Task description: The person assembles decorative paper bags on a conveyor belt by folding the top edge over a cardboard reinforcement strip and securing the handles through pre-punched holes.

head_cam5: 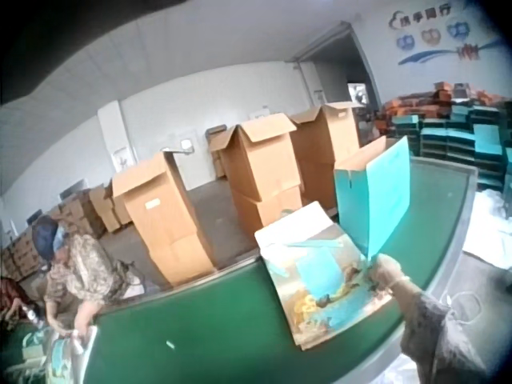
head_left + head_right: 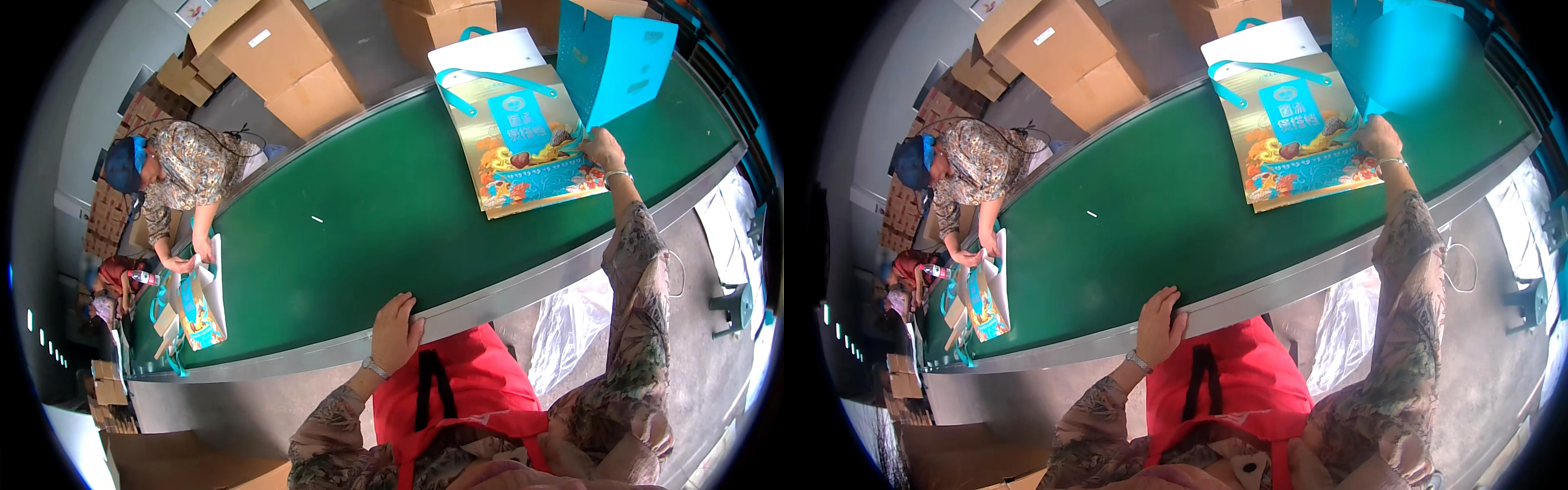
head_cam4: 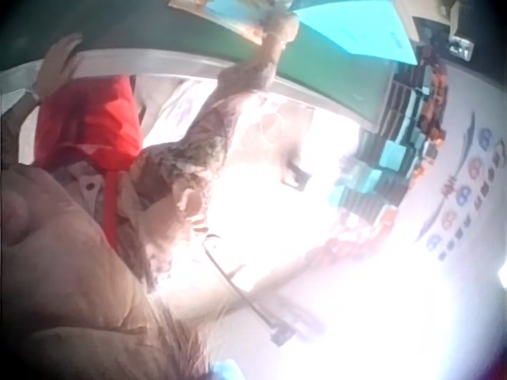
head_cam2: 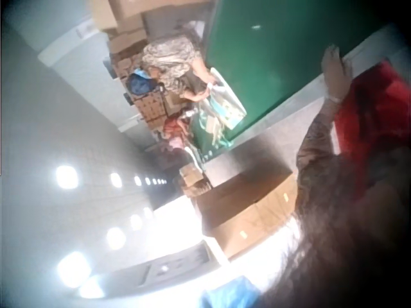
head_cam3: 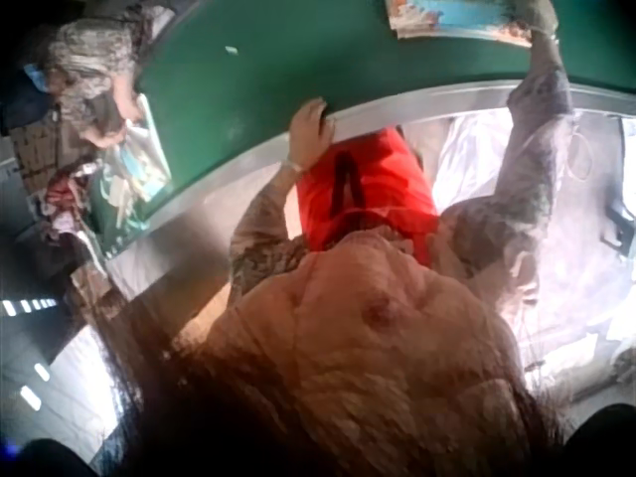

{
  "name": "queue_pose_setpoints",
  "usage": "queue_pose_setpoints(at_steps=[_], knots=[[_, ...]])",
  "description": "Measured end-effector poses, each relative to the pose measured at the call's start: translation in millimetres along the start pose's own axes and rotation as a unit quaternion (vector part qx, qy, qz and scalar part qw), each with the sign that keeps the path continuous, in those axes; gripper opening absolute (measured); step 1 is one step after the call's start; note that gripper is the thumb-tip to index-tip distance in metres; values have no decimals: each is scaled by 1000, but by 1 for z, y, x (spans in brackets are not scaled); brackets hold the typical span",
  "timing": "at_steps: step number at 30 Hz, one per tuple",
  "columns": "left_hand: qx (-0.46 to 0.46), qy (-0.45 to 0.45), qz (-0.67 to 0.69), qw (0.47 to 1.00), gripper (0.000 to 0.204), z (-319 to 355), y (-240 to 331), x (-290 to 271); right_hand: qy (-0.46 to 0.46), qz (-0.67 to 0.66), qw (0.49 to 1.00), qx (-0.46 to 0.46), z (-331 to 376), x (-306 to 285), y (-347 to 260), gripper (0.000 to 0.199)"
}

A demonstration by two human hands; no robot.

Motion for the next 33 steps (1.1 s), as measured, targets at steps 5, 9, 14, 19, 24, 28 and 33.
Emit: queue_pose_setpoints(at_steps=[5, 9, 14, 19, 24, 28, 33], knots=[[-38, 23, 26, 999, 49, -2, 2, 8, 227, 83, 940, -242, 85, -3, -57, 60], [-12, 23, -5, 1000, 50, -5, 7, 7, 189, 135, 821, -521, 181, 50, -87, 76], [-13, 24, -14, 1000, 48, -6, 10, 5, 139, 151, 797, -568, 212, 79, -123, 66], [-17, 42, -13, 999, 40, 0, 7, 11, 121, 281, 786, -537, 205, 84, -140, 58], [-2, 99, -13, 995, 39, 9, -4, 19, 76, 48, 798, -595, 285, 89, -129, 62], [-14, 95, 4, 995, 32, 13, -7, 34, -7, 4, 782, -623, 364, 118, -141, 62], [-20, 243, 80, 966, 21, 22, -16, 35, -40, -58, 819, -570, 399, 149, -153, 53]])
Point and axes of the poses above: each hand's wrist, its own z-axis away from the middle knuckle, its own x-axis out of the palm, y = z × x, the point moved 3 cm from there along -z, towards the middle knuckle, and after that the axes turned 4 degrees about x, right-handed, at the moved point
